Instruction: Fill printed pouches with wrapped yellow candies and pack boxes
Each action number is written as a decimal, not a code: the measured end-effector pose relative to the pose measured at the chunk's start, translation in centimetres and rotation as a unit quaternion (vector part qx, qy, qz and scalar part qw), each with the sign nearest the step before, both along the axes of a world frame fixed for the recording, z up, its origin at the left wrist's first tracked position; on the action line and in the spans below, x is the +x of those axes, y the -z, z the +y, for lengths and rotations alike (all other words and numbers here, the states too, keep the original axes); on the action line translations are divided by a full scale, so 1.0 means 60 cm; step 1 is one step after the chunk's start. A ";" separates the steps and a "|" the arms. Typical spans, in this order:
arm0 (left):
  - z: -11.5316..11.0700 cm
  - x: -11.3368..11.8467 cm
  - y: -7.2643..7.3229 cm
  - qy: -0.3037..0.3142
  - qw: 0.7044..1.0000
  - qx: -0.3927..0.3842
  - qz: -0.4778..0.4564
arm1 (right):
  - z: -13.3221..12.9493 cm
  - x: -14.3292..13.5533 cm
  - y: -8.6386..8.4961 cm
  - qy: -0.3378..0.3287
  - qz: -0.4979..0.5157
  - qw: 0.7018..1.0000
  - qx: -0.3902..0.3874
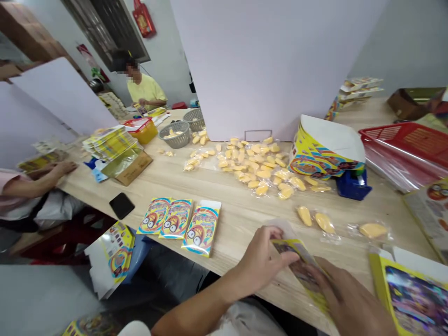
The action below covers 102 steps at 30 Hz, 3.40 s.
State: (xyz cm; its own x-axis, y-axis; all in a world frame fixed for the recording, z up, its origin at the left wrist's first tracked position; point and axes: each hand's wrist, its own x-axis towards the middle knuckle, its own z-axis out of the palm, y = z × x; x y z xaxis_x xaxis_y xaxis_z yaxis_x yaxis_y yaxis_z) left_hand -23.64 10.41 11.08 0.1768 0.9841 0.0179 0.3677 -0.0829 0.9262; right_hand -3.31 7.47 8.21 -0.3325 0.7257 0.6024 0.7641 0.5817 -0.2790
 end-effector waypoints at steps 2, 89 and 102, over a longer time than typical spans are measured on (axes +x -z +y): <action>0.009 0.003 0.008 -0.007 0.999 -0.043 0.014 | 0.014 -0.042 -0.011 -0.050 -0.076 0.992 0.082; -0.050 -0.015 0.027 0.100 0.980 -0.067 -0.161 | 0.038 -0.016 -0.085 -0.138 0.350 0.805 -0.458; -0.043 -0.014 0.012 0.027 0.992 -0.016 -0.122 | -0.007 -0.014 -0.023 -0.142 0.432 0.809 -0.373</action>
